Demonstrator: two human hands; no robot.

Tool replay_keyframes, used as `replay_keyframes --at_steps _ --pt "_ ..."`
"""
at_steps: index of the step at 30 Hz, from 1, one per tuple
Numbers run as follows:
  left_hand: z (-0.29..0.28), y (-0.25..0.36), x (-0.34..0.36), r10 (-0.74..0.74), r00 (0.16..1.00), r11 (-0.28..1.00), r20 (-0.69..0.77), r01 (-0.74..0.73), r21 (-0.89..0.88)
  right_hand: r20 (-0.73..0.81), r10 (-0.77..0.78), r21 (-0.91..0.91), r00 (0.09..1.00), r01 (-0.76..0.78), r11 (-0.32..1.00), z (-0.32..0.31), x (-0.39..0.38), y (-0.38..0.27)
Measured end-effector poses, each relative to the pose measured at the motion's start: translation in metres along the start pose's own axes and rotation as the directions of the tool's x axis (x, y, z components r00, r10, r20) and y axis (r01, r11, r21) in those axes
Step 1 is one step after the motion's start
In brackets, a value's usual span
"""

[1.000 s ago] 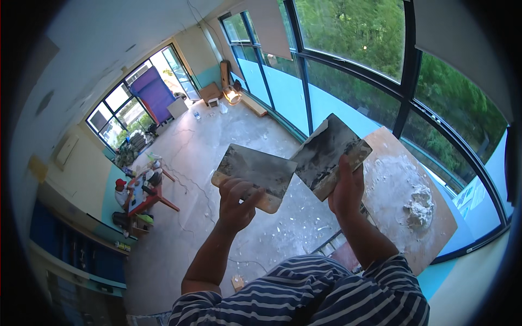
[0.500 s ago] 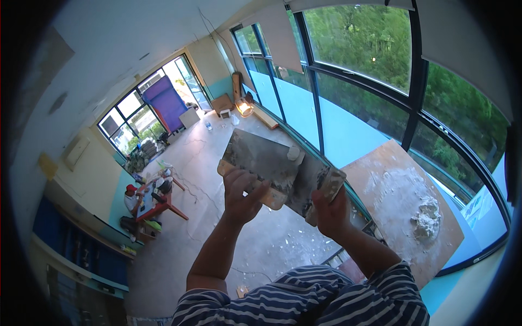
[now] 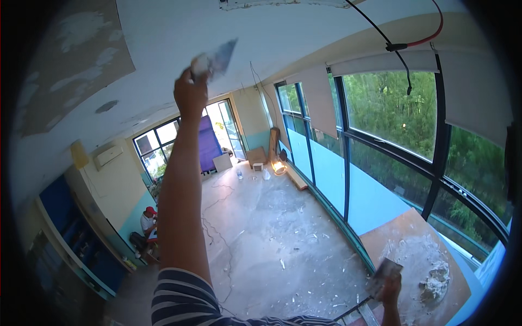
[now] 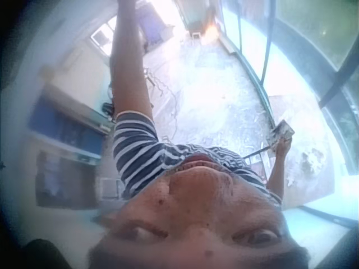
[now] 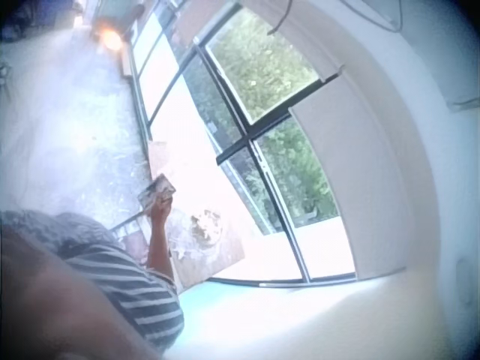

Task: The person scoops plaster onto putty knives and applies the plaster to the ceiling using the putty knives.

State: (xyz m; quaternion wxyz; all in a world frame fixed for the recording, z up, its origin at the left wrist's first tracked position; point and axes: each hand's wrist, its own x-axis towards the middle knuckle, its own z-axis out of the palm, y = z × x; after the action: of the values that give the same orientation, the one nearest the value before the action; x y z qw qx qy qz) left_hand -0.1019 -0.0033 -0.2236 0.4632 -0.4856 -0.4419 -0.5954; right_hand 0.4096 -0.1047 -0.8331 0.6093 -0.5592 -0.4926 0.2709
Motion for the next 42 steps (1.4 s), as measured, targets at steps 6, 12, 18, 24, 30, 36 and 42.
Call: replay_keyframes --at_steps 6,12,18,24,30,36,42 --pt "0.032 -0.015 0.106 -0.009 0.998 0.994 -0.055 0.015 0.112 -0.334 -0.108 -0.490 0.936 -0.074 0.869 -0.125 -0.016 0.183" --pt "0.063 -0.013 0.147 -0.018 1.000 0.971 -0.020 0.023 0.238 -0.235 -0.021 -0.865 0.972 -0.199 0.461 -0.190 -0.063 0.196" --pt "0.078 0.005 0.151 -0.031 0.998 0.934 -0.047 0.046 0.354 -0.346 -0.281 -0.762 0.895 -0.094 0.640 -0.212 -0.083 0.202" --pt "0.057 0.022 0.173 0.081 0.986 0.851 -0.147 0.008 0.525 -0.045 -0.384 -0.988 0.922 0.016 0.155 -0.238 -0.081 0.200" --pt "0.019 0.045 0.181 0.204 0.967 0.800 -0.151 -0.076 0.595 0.004 -0.440 -0.943 0.898 0.150 0.296 -0.237 -0.062 0.230" --pt "0.007 0.031 0.152 0.345 0.929 0.754 -0.132 -0.191 0.628 -0.328 -0.061 -0.554 0.943 -0.140 0.820 -0.192 -0.021 0.223" --pt "0.013 0.052 0.162 0.536 0.833 0.530 0.142 -0.462 0.711 -0.343 0.146 -0.250 0.928 -0.240 0.938 -0.148 0.020 0.201"
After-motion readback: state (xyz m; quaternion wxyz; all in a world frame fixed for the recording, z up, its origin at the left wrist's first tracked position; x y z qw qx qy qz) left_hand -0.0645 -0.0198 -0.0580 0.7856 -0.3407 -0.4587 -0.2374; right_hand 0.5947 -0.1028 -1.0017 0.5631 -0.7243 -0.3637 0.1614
